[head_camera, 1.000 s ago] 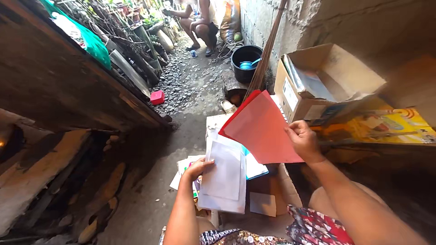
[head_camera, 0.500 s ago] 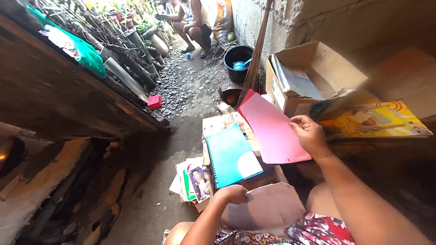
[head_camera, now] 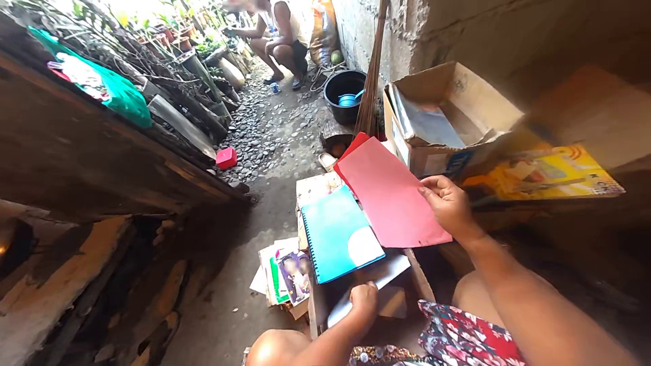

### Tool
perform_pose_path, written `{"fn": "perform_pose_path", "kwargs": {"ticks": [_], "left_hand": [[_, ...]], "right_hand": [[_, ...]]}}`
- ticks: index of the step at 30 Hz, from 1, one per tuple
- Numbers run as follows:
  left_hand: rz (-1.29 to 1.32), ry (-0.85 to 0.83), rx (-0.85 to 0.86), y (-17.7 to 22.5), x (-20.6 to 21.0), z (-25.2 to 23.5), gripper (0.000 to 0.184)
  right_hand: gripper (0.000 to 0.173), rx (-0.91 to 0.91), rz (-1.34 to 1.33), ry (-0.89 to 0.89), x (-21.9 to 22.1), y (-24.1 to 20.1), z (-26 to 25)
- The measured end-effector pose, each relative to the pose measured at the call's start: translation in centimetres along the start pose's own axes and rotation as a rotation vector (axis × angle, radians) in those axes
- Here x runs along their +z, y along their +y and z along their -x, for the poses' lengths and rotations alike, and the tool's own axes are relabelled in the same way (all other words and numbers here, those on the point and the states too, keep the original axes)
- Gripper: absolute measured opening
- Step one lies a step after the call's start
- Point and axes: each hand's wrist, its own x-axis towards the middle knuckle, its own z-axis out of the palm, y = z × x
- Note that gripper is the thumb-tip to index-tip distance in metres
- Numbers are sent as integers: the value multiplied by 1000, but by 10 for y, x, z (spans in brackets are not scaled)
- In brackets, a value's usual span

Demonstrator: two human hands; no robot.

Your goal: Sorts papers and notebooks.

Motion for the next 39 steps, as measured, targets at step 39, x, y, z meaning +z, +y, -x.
{"fn": "perform_pose_path", "kwargs": {"ticks": [39], "left_hand": [[342, 360, 311, -54, -120, 44, 46]], "right_hand": [[16, 104, 97, 6, 4, -1, -5]]}}
